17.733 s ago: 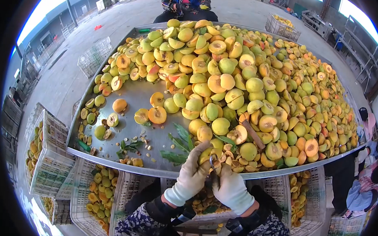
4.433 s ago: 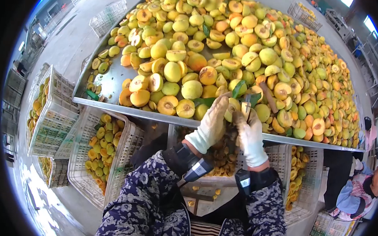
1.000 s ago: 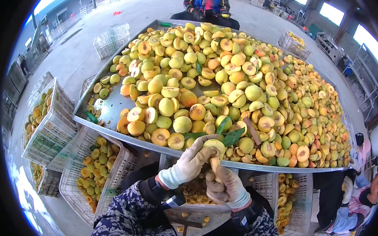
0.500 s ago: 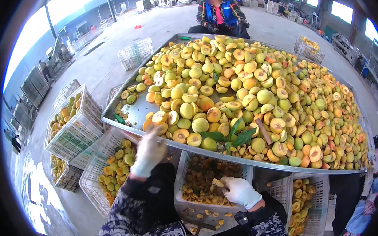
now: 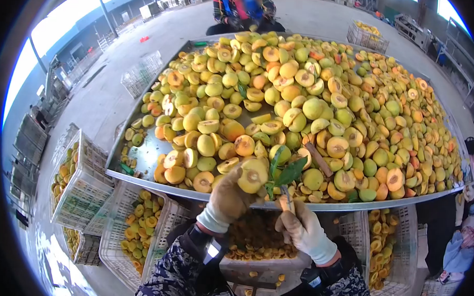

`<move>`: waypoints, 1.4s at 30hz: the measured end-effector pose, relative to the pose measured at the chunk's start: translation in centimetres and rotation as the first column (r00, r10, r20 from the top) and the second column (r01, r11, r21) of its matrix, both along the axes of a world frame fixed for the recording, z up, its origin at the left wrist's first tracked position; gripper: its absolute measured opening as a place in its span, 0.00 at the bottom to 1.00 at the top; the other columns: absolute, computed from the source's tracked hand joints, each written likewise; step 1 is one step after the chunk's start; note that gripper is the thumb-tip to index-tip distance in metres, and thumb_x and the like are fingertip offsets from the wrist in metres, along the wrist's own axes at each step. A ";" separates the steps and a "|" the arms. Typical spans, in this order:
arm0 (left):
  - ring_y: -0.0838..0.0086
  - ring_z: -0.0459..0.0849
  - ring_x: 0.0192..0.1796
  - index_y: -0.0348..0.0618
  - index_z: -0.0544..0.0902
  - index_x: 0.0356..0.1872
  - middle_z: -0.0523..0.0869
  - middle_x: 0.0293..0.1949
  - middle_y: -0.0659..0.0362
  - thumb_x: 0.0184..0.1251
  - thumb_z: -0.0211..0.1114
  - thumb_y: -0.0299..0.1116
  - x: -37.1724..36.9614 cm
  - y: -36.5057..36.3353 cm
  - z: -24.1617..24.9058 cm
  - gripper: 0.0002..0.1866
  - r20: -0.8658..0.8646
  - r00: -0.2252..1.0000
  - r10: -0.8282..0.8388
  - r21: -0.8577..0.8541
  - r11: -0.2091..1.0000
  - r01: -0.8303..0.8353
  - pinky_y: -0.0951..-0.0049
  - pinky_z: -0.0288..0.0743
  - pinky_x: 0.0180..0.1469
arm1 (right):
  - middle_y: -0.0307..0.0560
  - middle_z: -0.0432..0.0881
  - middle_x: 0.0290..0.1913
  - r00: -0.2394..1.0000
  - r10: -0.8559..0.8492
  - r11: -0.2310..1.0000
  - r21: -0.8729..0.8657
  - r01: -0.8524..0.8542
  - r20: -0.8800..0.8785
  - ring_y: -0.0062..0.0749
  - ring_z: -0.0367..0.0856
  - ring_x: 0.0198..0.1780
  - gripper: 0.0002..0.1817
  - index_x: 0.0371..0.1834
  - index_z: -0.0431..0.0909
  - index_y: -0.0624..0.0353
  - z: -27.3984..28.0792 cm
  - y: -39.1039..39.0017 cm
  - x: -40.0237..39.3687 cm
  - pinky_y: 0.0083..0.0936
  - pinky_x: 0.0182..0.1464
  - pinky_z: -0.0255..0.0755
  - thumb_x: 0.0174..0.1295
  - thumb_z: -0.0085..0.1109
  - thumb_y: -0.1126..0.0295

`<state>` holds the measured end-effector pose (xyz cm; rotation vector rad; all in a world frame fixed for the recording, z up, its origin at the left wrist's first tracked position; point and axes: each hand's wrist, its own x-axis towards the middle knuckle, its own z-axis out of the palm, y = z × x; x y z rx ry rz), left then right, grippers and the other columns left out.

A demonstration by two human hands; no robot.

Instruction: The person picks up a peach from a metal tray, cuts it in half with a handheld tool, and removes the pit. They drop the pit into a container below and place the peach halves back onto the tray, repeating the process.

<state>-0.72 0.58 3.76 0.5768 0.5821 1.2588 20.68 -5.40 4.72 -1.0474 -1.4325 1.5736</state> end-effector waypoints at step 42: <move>0.67 0.77 0.57 0.30 0.64 0.67 0.76 0.56 0.48 0.71 0.50 0.25 -2.4 -0.9 -1.5 0.24 -0.774 0.585 0.242 0.462 0.847 0.262 0.70 0.71 0.61 | 0.44 0.77 0.28 0.960 0.250 0.813 -0.513 -0.278 -0.124 0.32 0.76 0.27 0.13 0.51 0.68 0.64 0.9 3.0 -5.2 0.28 0.31 0.71 0.72 0.50 0.65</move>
